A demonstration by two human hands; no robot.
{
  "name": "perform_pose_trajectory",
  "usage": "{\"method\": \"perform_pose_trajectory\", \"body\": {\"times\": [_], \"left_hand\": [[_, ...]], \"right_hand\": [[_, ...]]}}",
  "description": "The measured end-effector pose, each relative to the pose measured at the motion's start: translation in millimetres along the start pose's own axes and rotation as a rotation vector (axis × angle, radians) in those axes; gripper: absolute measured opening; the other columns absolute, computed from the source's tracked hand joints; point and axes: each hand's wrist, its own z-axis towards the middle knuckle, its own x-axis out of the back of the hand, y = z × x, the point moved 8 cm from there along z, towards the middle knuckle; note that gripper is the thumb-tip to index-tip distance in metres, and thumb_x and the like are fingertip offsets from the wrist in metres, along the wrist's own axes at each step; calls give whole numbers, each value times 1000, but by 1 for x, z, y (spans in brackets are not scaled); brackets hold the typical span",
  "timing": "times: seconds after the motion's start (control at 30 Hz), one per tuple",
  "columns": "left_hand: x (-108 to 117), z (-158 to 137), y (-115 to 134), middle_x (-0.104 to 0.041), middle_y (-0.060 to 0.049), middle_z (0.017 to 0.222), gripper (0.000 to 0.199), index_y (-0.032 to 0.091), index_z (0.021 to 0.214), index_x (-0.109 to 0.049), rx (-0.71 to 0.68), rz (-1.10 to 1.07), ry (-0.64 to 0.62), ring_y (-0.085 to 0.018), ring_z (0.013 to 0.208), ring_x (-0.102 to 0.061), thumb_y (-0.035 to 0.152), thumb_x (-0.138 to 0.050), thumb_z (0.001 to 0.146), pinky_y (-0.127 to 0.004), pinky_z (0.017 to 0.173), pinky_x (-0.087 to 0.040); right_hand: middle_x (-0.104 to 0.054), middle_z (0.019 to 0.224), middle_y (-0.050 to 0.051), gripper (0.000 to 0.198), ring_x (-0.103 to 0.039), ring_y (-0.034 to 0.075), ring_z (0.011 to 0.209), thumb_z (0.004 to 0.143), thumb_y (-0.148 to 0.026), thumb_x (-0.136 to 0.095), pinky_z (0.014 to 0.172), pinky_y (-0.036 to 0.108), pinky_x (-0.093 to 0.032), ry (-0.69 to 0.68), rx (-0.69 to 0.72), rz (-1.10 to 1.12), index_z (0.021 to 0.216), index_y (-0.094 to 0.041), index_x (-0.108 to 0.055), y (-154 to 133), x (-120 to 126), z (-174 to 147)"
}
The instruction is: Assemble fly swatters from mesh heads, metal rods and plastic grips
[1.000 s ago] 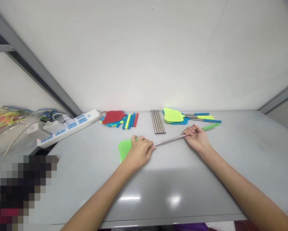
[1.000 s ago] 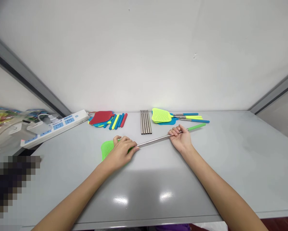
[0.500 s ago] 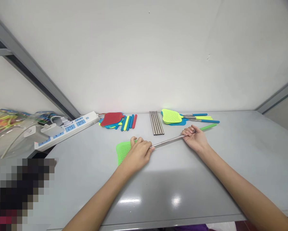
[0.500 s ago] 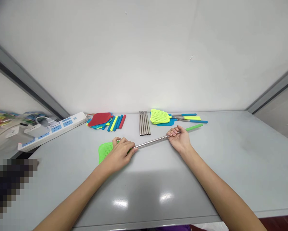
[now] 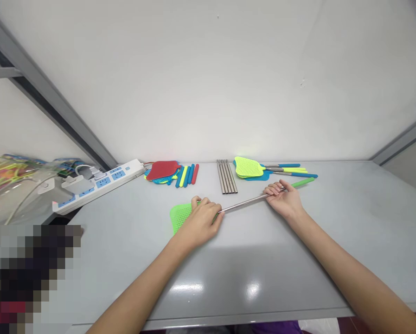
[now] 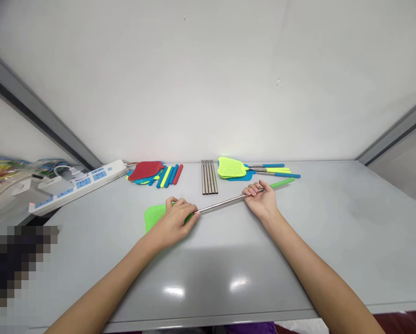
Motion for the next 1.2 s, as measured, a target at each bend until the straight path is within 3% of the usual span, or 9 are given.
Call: {"method": "perform_pose_trajectory", "body": {"times": [0.33,0.57,0.83,1.2], "left_hand": [[6,1,2,-54,-2,72,23,18,76,-53,-17,-4,49,-16,76,-43,22,-31,82,-39,83,-20],[1,0,8,-50,-1,70,24,17,71,-47,-77,22,16,-14,73,-42,19,-27,84,-36,82,-23],[-5,-3,23,-47,-2,71,23,16,69,-43,-113,78,-14,-14,70,-41,16,-26,84,-35,81,-25],[-3,-7,28,-46,-3,67,22,16,69,-45,-115,103,33,-15,64,-39,8,-28,81,-36,76,-27]], "right_hand": [[-24,49,-6,23,-30,8,39,81,-23,-29,38,21,-34,33,18,-32,59,-20,-24,-8,2,3],[-24,48,-6,24,-31,7,38,79,-19,-32,38,20,-34,5,28,-77,57,-19,-23,-7,0,2],[-20,44,-8,26,-24,6,33,77,-18,-34,31,18,-27,-12,76,48,55,-20,-19,-6,1,-7],[-12,42,-8,32,-19,6,31,82,-17,-29,29,18,-24,-36,120,0,54,-19,-13,-4,-5,-13]]}}
